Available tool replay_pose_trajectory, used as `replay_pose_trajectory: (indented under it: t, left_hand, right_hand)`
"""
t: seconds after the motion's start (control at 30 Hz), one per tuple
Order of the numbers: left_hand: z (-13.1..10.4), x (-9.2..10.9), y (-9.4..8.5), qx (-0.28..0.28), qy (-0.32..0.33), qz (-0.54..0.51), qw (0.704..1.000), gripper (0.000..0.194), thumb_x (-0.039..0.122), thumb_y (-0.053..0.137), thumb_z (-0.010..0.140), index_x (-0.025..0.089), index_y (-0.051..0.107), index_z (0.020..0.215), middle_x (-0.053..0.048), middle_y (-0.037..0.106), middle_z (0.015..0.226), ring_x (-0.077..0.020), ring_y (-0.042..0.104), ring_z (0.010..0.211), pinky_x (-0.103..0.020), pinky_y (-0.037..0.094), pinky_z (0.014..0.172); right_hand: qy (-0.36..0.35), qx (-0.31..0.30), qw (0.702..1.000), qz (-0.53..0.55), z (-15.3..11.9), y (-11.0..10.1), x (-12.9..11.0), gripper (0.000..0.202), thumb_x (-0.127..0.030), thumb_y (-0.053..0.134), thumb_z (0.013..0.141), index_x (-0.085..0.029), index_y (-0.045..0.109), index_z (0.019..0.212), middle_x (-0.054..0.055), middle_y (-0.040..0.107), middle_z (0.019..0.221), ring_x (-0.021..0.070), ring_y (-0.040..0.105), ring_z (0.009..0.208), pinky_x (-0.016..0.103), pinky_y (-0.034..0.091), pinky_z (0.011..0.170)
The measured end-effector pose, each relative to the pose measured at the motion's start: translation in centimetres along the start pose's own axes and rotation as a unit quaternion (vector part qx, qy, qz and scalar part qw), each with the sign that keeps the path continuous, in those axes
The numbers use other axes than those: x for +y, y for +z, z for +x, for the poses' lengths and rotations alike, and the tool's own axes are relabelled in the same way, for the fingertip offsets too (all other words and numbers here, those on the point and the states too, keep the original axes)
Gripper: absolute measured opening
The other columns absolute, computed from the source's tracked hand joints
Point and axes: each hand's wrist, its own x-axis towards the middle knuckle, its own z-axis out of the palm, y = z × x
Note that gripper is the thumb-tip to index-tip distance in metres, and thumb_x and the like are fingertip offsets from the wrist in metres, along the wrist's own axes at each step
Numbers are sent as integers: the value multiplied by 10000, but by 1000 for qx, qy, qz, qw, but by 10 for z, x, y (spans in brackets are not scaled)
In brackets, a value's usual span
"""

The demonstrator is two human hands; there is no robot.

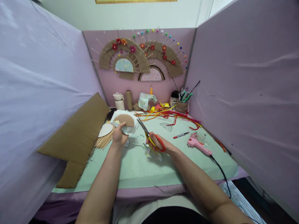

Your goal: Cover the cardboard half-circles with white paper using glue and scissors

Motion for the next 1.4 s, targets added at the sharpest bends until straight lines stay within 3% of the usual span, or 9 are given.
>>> replay_pose_trajectory:
  t: [0.33, 0.57, 0.77, 1.07, 1.4]
  left_hand:
    - [1, 0, 0, -6, 22, 5, 1000, 393, 48, 626, 653, 214, 625, 1010, -5, 715, 919, -172, 654, 925, -304, 484, 882]
    - [0, 0, 2, 7, 18, 3, 1000, 372, 52, 625, 652, 196, 631, 994, 4, 713, 850, -151, 662, 837, -286, 489, 852]
    - [-3, -7, 0, -14, -20, 18, 1000, 287, 56, 651, 636, 168, 649, 900, 8, 702, 766, -138, 658, 729, -283, 495, 830]
    - [-10, -14, 5, -28, -46, 55, 997, 375, 69, 655, 626, 164, 631, 988, -14, 707, 865, -152, 658, 762, -274, 514, 741]
    - [-9, -14, 4, -34, -48, 69, 996, 405, 73, 659, 620, 158, 613, 1013, -19, 702, 855, -151, 657, 733, -265, 520, 691]
  right_hand:
    - [3, -53, 999, -1, -1, 1, 2, 780, -858, 183, 688, -163, 528, 758, -56, 399, 492, 60, 369, 363, 194, 310, 354]
    - [2, -88, 995, 39, -3, 1, 3, 804, -874, 183, 662, -157, 524, 788, -51, 420, 531, 63, 393, 389, 203, 338, 375]
    - [2, -64, 995, 70, -2, 3, 2, 806, -883, 190, 639, -162, 523, 771, -55, 416, 545, 52, 371, 375, 197, 322, 365]
    - [3, -2, 993, 118, -1, 6, -1, 755, -872, 253, 647, -170, 506, 767, -58, 414, 541, 57, 367, 382, 197, 318, 353]
    - [-25, 15, 999, 39, -6, 6, -8, 739, -860, 233, 684, -177, 498, 777, -56, 389, 532, 66, 370, 384, 218, 332, 378]
